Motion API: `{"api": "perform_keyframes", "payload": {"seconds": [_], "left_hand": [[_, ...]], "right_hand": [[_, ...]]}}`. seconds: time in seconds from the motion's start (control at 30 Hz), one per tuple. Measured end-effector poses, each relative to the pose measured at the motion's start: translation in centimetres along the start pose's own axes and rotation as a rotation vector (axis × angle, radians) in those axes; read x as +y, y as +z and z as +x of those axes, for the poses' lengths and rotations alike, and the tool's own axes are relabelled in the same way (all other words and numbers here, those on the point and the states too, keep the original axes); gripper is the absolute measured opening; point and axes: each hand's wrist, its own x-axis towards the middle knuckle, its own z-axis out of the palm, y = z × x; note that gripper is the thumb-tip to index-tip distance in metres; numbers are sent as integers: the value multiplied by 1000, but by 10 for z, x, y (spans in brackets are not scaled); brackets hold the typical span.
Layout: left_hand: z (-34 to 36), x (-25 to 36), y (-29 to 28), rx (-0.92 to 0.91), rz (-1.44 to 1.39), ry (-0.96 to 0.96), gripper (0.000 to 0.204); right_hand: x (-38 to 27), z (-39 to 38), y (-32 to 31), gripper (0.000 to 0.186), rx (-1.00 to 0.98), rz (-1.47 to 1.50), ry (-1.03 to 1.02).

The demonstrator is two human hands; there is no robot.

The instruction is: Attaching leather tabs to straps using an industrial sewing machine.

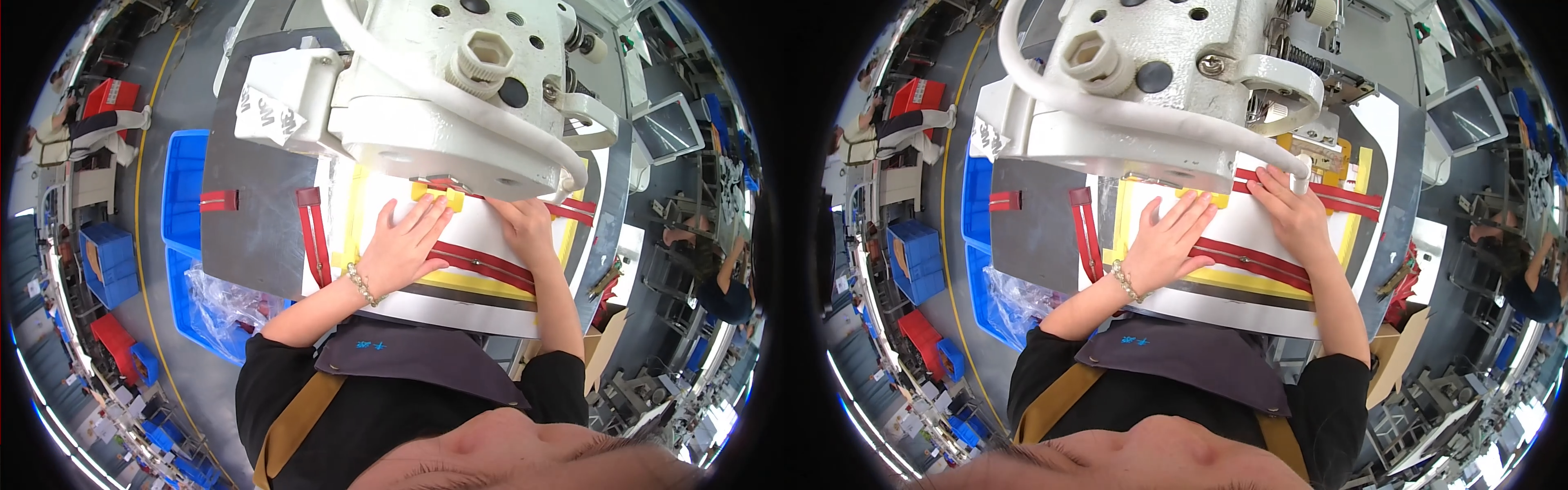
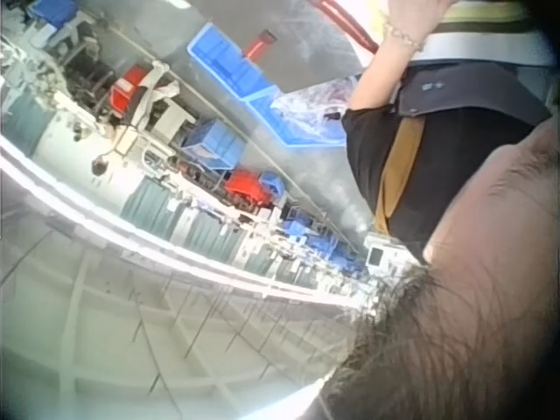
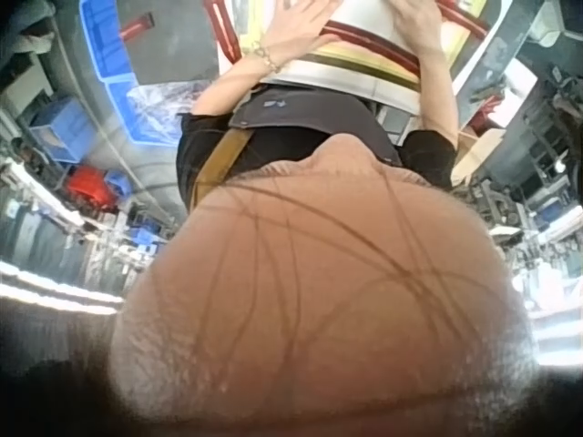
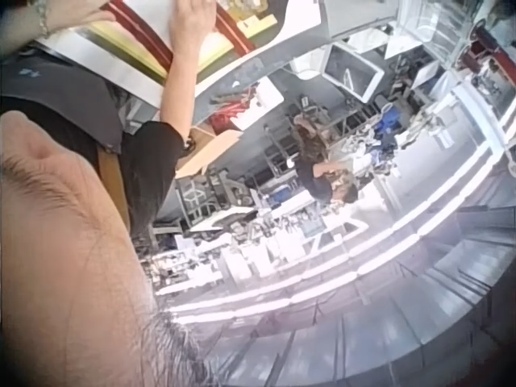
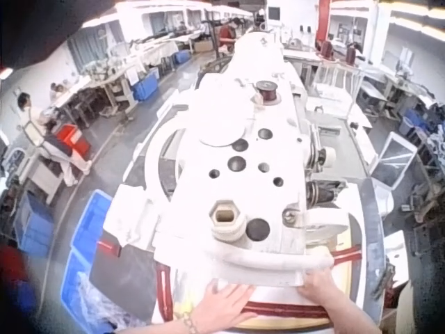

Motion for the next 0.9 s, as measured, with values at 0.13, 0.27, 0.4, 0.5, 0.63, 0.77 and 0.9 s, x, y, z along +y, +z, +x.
{"api": "perform_keyframes", "payload": {"seconds": [0.13,0.27,0.4,0.5,0.63,0.77,0.9], "left_hand": [[-1,0,2,20,-14,5,70],[-1,0,3,-25,-26,6,68],[-3,-2,8,-2,-66,-3,65],[-6,-3,11,-77,-131,-36,59],[-6,-4,17,20,-225,-28,50],[-9,-8,30,-27,-430,-60,42],[-25,-14,52,-225,-663,-79,81]], "right_hand": [[3,-7,1,38,-15,14,37],[0,-4,1,38,-19,-14,-38],[-3,1,1,32,41,-50,-79],[-3,3,0,35,36,93,-20],[2,-2,8,37,-41,152,42],[2,-2,6,37,11,279,104],[3,2,1,39,-43,89,5]]}}
